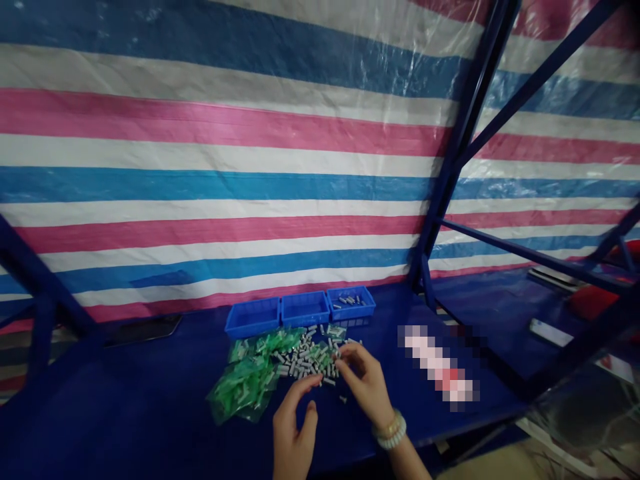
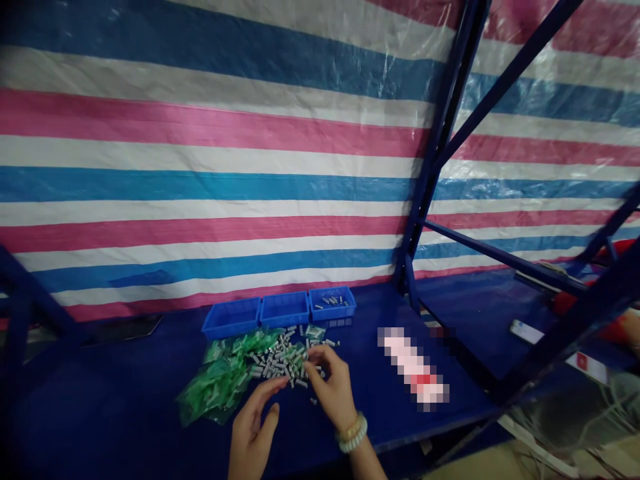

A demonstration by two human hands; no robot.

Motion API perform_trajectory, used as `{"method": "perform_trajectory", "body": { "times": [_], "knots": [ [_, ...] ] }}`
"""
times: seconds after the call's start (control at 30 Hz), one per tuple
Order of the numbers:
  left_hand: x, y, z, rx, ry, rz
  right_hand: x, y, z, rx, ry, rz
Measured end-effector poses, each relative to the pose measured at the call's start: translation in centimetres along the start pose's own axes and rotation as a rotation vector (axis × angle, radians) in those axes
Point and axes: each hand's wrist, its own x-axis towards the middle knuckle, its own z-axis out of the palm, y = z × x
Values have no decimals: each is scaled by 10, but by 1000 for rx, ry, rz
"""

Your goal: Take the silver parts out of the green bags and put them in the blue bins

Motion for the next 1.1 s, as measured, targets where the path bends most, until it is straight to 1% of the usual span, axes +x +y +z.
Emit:
{"method": "perform_trajectory", "body": {
  "times": [0.03, 0.13, 0.2, 0.27, 0.3, 0.37, 0.43, 0.5, 0.57, 0.63, 0.73, 0.9, 0.97, 1.03, 1.1],
  "knots": [
    [1, -6, 1, 32, 5, 4, 16, 4, -6, -76, 37, -49],
    [1, -20, 1, 78, -10, -12, 73, 13, -22, -285, 91, -182],
    [0, -25, 1, 66, -25, -33, 105, 18, -28, -406, 70, -196],
    [-2, -29, 0, 35, -16, -60, 120, 21, -29, -516, 59, -186],
    [-2, -30, -1, 17, -4, -73, 120, 23, -28, -547, 55, -185],
    [-3, -31, -2, -10, 23, -90, 103, 24, -24, -554, 29, -196],
    [-3, -32, -2, -17, 35, -93, 72, 24, -18, -516, -60, -195],
    [-3, -31, -3, -7, 32, -85, 39, 23, -13, -527, -142, -153],
    [-3, -30, -2, 3, 26, -81, 11, 21, -9, -575, -167, -96],
    [-4, -29, -2, 5, 28, -84, -6, 20, -4, -623, -174, -44],
    [-5, -28, -2, 2, 33, -99, -15, 20, 5, -687, -181, -9],
    [-6, -30, -1, -7, 57, -108, -16, 18, 16, -764, -166, 7],
    [-5, -30, -2, -4, 70, -98, -17, 14, 17, -703, -140, -4],
    [-4, -26, -3, 7, 68, -78, -18, 6, 15, -549, -118, -2],
    [-4, -17, -3, 16, 38, -52, -21, -5, 13, -365, -108, 15]
  ]
}}
